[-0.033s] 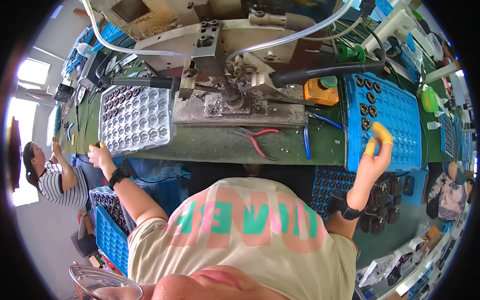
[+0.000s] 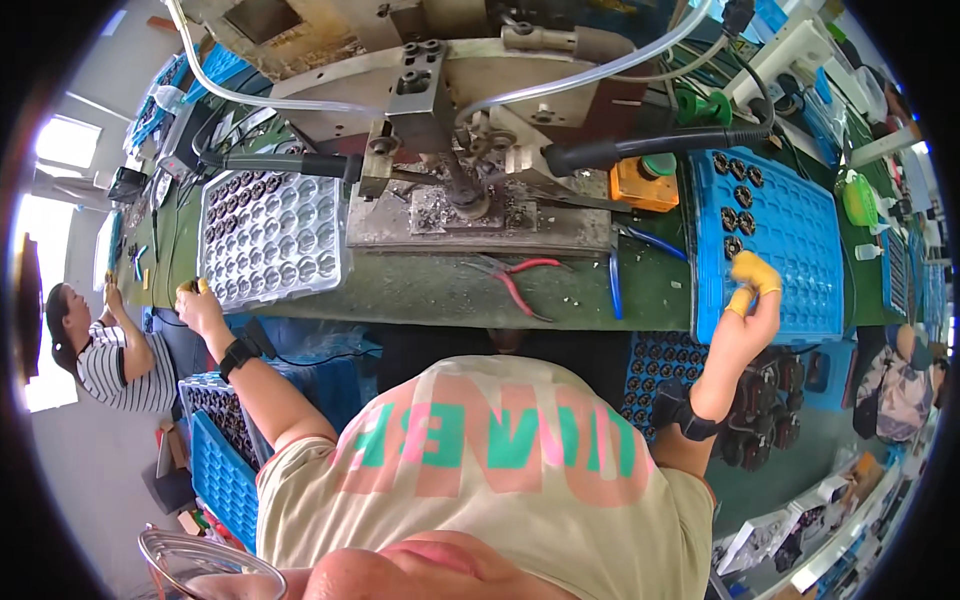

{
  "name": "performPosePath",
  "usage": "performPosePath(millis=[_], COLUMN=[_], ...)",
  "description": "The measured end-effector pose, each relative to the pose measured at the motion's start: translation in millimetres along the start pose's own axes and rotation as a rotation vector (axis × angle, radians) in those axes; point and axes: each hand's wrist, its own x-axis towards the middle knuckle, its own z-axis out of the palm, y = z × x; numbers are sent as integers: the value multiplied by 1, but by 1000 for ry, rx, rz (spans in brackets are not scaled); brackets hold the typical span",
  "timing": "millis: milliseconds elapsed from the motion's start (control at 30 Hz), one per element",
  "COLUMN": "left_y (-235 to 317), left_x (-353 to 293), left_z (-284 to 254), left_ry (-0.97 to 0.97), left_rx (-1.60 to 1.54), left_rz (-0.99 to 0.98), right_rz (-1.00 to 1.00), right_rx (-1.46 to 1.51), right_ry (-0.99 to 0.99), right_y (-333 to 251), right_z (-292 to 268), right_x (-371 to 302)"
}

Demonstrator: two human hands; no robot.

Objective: Assembling small electronic components using an automated press machine and manual hand tools.

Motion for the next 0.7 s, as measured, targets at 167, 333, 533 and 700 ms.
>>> performPosePath(millis=[167, 333, 533, 700], left_y=[71, 111, 124, 121], left_x=[-31, -53, -56, -67], left_z=[-41, -74, -100, -100], left_ry=[-89, -391, -471, -465], left_rx=[-932, -1395, -1705, -1554], left_rz=[36, -10, -4, 33], right_rz=[-277, -215, -199, -6], right_rx=[284, 330, 273, 327], right_ry=[-147, -233, -274, -267], right_y=[-21, -41, -49, -53], right_z=[23, 41, 47, 55], right_x=[-9, -20, -30, -38])
